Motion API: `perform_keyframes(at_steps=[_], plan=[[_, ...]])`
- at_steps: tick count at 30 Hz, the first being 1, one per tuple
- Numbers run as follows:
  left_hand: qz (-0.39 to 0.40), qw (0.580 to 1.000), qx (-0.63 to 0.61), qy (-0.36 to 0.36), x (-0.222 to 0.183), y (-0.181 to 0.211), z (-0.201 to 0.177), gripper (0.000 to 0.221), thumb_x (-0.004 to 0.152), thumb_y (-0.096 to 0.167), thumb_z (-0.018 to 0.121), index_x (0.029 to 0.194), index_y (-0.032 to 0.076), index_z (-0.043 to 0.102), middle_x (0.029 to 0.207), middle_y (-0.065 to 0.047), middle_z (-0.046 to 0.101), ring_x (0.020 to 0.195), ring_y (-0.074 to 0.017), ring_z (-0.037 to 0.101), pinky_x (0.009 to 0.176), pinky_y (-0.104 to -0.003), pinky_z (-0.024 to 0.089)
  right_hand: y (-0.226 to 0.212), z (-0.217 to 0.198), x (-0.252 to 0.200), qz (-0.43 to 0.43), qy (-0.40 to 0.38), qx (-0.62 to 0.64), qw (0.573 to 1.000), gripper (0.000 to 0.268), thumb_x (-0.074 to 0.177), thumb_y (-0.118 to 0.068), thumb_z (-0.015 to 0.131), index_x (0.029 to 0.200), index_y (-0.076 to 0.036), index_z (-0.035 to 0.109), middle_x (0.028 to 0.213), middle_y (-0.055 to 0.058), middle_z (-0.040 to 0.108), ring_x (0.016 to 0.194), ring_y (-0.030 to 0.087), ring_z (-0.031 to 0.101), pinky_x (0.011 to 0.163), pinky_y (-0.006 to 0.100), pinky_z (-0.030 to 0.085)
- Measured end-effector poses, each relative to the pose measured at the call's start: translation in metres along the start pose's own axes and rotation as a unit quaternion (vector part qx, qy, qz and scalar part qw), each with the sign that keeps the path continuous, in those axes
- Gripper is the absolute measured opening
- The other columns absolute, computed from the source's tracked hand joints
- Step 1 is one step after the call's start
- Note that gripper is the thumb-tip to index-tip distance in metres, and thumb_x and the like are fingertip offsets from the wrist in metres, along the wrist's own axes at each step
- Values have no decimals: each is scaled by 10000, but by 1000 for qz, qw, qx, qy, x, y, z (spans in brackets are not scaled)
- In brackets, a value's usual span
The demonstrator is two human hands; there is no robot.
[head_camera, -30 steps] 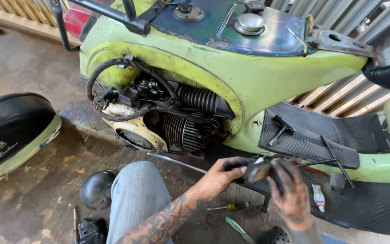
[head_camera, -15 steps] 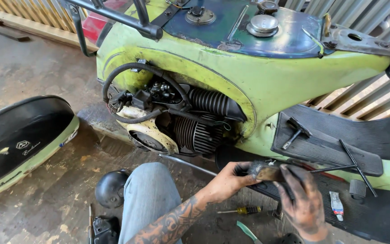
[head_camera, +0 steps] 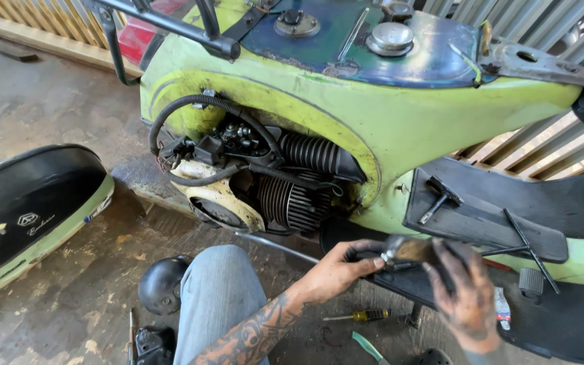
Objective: Removing and cleaning a spark plug from a scooter engine using a wrench and a wire brush
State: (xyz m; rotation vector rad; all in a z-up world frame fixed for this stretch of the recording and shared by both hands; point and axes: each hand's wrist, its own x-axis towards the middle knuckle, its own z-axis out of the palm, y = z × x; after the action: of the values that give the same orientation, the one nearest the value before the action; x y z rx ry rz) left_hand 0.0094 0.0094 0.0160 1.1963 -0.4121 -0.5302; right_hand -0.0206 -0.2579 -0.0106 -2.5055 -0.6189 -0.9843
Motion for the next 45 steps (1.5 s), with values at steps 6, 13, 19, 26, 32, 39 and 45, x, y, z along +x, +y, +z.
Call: perform_keyframes(at_steps=[6, 13, 19, 26, 32, 39, 45], plan=[[-2, 1000, 4, -19, 1, -11, -3, 256, 1026, 63, 577, 1264, 20, 663, 1038, -40, 674, 907, -96, 586, 827, -244, 471, 5, 6, -6, -25, 5, 14, 1000, 528, 912, -191, 725, 1403, -106, 551, 1340, 166, 541, 899, 224, 643, 572, 237, 593], [23, 999, -37, -13, 1, -7, 5, 327, 1001, 51, 600, 1321, -10, 634, 1148, -40, 683, 994, -84, 594, 911, -230, 500, -16, -5, 6, -22, 24, 64, 997, 521, 906, -182, 719, 1386, -98, 536, 1328, 165, 585, 1015, 254, 666, 785, 309, 635], [29, 999, -36, -25, 2, -13, 4, 315, 1004, 65, 583, 1301, 5, 666, 1126, -40, 704, 996, -97, 618, 924, -243, 508, -12, -7, -2, -6, 7, 25, 1000, 496, 911, -206, 700, 1373, -82, 570, 1350, 148, 561, 1048, 258, 646, 852, 317, 632], [-2, 998, -60, -8, 0, -4, 12, 342, 977, 82, 653, 1297, -36, 658, 1131, -74, 708, 973, -105, 646, 919, -237, 542, -4, -12, 1, -4, 26, 20, 999, 473, 920, -199, 699, 1361, -78, 579, 1391, 154, 573, 1149, 296, 646, 899, 344, 625], [35, 995, -83, -47, 0, -2, 11, 279, 1014, 66, 616, 1272, -38, 642, 1112, -60, 683, 941, -121, 662, 916, -262, 549, -13, -19, 10, -8, 16, 30, 999, 562, 894, -153, 738, 1417, -86, 544, 1397, 167, 562, 1008, 268, 675, 739, 290, 639], [-3, 996, -50, -70, 1, -17, 8, 427, 921, -32, 570, 1342, 17, 625, 1196, -63, 693, 1028, -103, 625, 911, -225, 497, -19, -12, -7, -24, -3, -7, 1000, 454, 888, -196, 717, 1324, -114, 624, 1335, 94, 548, 1093, 220, 588, 897, 307, 585], [7, 1000, -4, -30, 2, -10, 7, 204, 1032, 95, 606, 1206, 24, 686, 1022, -6, 692, 873, -55, 581, 779, -200, 468, -25, -23, 11, -39, 29, -36, 998, 494, 949, -189, 707, 1406, -97, 544, 1370, 155, 559, 964, 236, 635, 612, 248, 564]])
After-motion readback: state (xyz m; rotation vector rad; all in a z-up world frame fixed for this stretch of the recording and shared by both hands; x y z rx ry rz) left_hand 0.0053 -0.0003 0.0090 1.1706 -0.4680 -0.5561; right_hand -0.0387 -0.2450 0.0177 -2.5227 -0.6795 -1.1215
